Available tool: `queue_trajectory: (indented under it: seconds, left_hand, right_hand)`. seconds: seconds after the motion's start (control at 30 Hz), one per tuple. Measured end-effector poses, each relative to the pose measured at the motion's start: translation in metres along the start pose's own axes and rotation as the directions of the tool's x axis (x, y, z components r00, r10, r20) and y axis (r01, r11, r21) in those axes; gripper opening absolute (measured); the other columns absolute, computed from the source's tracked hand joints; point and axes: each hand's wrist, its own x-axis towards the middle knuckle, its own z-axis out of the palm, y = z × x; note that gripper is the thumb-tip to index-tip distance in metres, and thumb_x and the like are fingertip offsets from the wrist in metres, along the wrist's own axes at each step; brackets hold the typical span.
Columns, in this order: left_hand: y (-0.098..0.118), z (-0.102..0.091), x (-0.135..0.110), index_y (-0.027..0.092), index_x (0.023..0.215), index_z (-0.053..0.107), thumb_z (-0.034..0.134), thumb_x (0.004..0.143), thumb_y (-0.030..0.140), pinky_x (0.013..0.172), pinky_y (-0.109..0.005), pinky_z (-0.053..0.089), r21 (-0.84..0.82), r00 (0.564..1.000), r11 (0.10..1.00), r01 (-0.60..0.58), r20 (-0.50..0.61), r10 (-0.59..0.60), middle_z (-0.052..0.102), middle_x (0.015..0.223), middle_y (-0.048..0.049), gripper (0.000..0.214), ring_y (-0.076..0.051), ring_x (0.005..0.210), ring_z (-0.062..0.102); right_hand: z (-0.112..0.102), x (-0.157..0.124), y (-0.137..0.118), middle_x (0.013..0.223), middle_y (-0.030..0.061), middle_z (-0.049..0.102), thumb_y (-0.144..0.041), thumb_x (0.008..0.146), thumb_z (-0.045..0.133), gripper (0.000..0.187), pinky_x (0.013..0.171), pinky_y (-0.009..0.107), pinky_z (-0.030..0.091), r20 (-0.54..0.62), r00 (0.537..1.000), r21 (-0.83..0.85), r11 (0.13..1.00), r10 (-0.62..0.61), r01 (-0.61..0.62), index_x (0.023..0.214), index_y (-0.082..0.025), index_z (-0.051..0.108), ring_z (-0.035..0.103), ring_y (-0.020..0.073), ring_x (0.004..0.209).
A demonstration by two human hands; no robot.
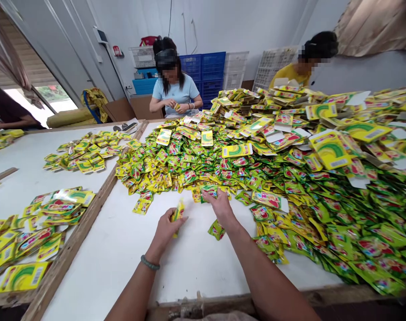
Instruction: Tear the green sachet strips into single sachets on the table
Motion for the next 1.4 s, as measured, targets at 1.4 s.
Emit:
queue_trajectory:
  seconds: [1.4]
  left_hand:
    - [0.01, -0.011, -0.018, 0.015, 0.09, 0.054, 0.075, 0.066, 0.025, 0.062, -0.031, 0.053, -0.453, 0.836, 0.826, 0.335, 0.548, -0.038, 0.067, 0.072, -0.0036, 0.034, -0.018, 0.064, 0.065]
  right_hand:
    - [0.016, -0.025, -0.007, 0.117, 0.0049, 0.054, -0.052, 0.088, 0.039, 0.041, 0.101, 0.039, 0.031, 0.584, 0.81, -0.394, 0.892, 0.056, 0.223, 0.104, -0.025, 0.065, 0.037, 0.0216, 0.118]
